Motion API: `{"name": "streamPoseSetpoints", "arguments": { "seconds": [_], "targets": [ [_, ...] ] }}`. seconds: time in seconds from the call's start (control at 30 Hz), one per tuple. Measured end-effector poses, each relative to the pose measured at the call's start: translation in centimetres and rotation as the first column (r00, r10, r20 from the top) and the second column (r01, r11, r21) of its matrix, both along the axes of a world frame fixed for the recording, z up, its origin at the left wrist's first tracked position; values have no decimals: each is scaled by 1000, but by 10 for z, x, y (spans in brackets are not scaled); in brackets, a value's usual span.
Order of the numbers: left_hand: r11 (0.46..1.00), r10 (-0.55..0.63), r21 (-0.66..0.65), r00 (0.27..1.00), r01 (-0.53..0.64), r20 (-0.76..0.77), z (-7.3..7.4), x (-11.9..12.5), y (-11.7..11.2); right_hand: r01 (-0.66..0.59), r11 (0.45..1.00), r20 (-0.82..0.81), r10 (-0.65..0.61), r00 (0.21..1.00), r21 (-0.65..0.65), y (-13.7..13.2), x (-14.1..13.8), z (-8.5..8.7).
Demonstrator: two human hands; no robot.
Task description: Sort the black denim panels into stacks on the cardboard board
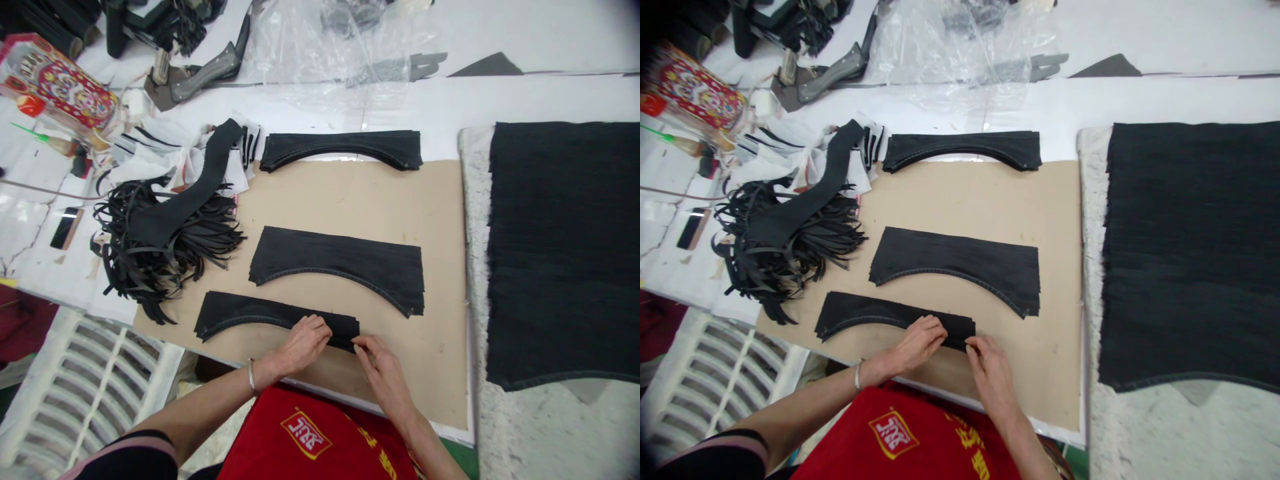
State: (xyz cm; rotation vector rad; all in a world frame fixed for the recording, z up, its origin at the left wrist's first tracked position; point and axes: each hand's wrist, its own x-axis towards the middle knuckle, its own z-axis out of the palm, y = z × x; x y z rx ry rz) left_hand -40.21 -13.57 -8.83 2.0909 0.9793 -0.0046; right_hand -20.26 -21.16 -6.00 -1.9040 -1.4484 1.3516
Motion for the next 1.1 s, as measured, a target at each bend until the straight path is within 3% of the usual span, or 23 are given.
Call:
{"name": "streamPoseSetpoints", "arguments": {
  "seconds": [0.3, 0.37, 0.43, 0.5, 0.57, 0.73, 0.9, 1.0, 1.1],
  "targets": [
    [936, 324, -167, 943, -310, 67, 12, 6, -6, 150, 972, 88, -167, 982, 179, 7, -8, 15],
    [911, 391, -176, 917, -373, 77, 11, 7, -9, 36, 958, 202, -96, 975, 284, 6, -10, 20],
    [888, 442, -183, 892, -421, 94, 9, 8, -12, -220, 907, 346, 90, 934, 358, 3, -16, 25],
    [880, 457, -203, 883, -430, 110, 8, 8, -14, -443, 825, 465, 257, 847, 350, -2, -25, 26],
    [876, 459, -225, 881, -427, 116, 7, 7, -14, -516, 800, 545, 298, 784, 305, -7, -35, 24],
    [846, 504, -269, 855, -459, 126, 5, 5, -13, -506, 857, 631, 342, 696, 93, -17, -50, 8],
    [783, 609, -266, 780, -563, 142, 11, 3, -11, -549, 835, 649, 402, 646, 28, -29, -52, -7],
    [723, 688, -250, 707, -645, 165, 26, -1, -2, -528, 847, 624, 382, 682, 58, -32, -52, -10],
    [643, 762, -155, 604, -750, 234, 48, -9, 6, -345, 935, 443, 275, 853, 85, -25, -49, -6]
  ]
}}
